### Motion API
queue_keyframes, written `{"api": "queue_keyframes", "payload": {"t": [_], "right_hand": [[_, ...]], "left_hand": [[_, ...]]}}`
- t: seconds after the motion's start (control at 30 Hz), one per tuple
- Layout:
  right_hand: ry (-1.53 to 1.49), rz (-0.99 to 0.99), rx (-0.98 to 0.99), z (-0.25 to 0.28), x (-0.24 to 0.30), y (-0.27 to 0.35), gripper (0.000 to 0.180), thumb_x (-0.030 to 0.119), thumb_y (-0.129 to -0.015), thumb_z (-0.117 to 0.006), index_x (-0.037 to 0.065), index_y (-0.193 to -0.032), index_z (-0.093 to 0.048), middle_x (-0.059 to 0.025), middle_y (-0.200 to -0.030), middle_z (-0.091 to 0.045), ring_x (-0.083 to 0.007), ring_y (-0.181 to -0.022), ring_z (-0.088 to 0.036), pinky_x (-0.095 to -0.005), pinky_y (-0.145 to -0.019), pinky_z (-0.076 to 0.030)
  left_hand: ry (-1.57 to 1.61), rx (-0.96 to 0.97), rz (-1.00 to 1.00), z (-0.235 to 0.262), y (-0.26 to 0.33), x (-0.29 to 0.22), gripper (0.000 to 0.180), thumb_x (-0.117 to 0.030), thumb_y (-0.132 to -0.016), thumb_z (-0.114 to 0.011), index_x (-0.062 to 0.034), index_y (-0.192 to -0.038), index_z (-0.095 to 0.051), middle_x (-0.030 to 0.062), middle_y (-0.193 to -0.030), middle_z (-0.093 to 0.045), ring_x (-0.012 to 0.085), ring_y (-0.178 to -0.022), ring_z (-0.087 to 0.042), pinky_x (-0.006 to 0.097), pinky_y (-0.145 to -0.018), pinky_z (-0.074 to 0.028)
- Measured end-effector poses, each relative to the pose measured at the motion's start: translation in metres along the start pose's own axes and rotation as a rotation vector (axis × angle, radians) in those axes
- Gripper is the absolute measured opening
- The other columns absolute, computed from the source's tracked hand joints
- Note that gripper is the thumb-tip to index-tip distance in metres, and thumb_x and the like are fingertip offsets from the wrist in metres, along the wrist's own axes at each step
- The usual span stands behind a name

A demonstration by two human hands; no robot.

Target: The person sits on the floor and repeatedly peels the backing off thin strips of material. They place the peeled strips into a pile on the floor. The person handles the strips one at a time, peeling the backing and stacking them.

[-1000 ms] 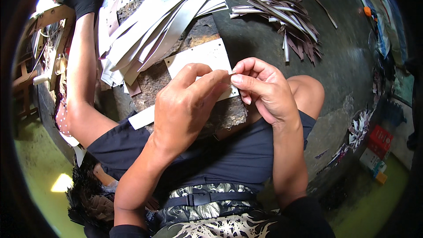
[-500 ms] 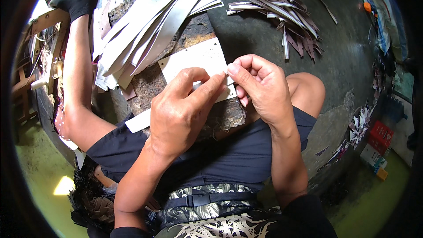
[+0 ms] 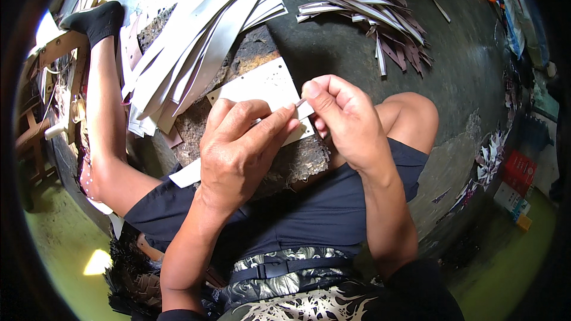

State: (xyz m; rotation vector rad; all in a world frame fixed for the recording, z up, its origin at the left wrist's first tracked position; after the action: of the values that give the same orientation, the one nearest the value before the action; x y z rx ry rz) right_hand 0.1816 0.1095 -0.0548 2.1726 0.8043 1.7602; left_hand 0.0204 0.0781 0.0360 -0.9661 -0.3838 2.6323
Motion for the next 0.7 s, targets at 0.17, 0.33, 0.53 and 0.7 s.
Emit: {"api": "queue_keyframes", "payload": {"t": [0.17,0.33,0.53,0.7], "right_hand": [[0.020,0.073,-0.046,-0.005,-0.006,-0.002,0.022,0.023,-0.112,-0.079,0.003,-0.107,-0.072,0.0036,-0.089,-0.071,-0.0006,-0.076,-0.056,-0.0195,-0.065,-0.046],[-0.222,-0.045,0.045,-0.002,-0.018,-0.008,0.022,0.026,-0.111,-0.080,0.006,-0.105,-0.073,0.0055,-0.088,-0.070,0.0003,-0.075,-0.056,-0.0189,-0.066,-0.046],[-0.208,-0.066,0.026,0.005,-0.024,-0.013,0.022,0.029,-0.111,-0.080,0.008,-0.107,-0.074,0.0064,-0.088,-0.070,-0.0004,-0.073,-0.054,-0.0182,-0.066,-0.045],[-0.209,-0.091,0.012,0.014,-0.033,-0.020,0.022,0.029,-0.110,-0.082,0.009,-0.106,-0.073,0.0065,-0.088,-0.070,-0.0006,-0.073,-0.054,-0.0183,-0.066,-0.044]], "left_hand": [[-0.018,-0.002,0.015,0.003,0.002,0.001,0.033,-0.013,-0.082,-0.098,-0.0132,-0.114,-0.089,0.0031,-0.097,-0.072,0.0222,-0.084,-0.063,0.037,-0.073,-0.053],[-0.013,-0.004,0.016,0.003,0.004,0.003,0.034,-0.013,-0.082,-0.099,-0.0137,-0.114,-0.089,0.0029,-0.097,-0.072,0.0217,-0.083,-0.063,0.037,-0.072,-0.052],[0.000,0.009,0.004,0.002,0.005,0.003,0.035,-0.013,-0.082,-0.098,-0.0126,-0.116,-0.089,0.0029,-0.097,-0.072,0.0222,-0.083,-0.063,0.038,-0.074,-0.051],[0.020,0.015,0.012,0.002,0.005,0.003,0.036,-0.012,-0.082,-0.098,-0.0123,-0.117,-0.089,0.0030,-0.097,-0.072,0.0223,-0.084,-0.063,0.038,-0.075,-0.050]]}}
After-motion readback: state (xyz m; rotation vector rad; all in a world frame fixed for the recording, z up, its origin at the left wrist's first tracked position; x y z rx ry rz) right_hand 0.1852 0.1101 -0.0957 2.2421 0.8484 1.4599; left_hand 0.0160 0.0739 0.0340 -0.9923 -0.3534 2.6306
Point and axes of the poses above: each hand's wrist, its own y-axis away from the middle knuckle, its own z-axis out of the back of the hand, x = y × z, the point moved 9 cm from there along -y, towards the middle knuckle
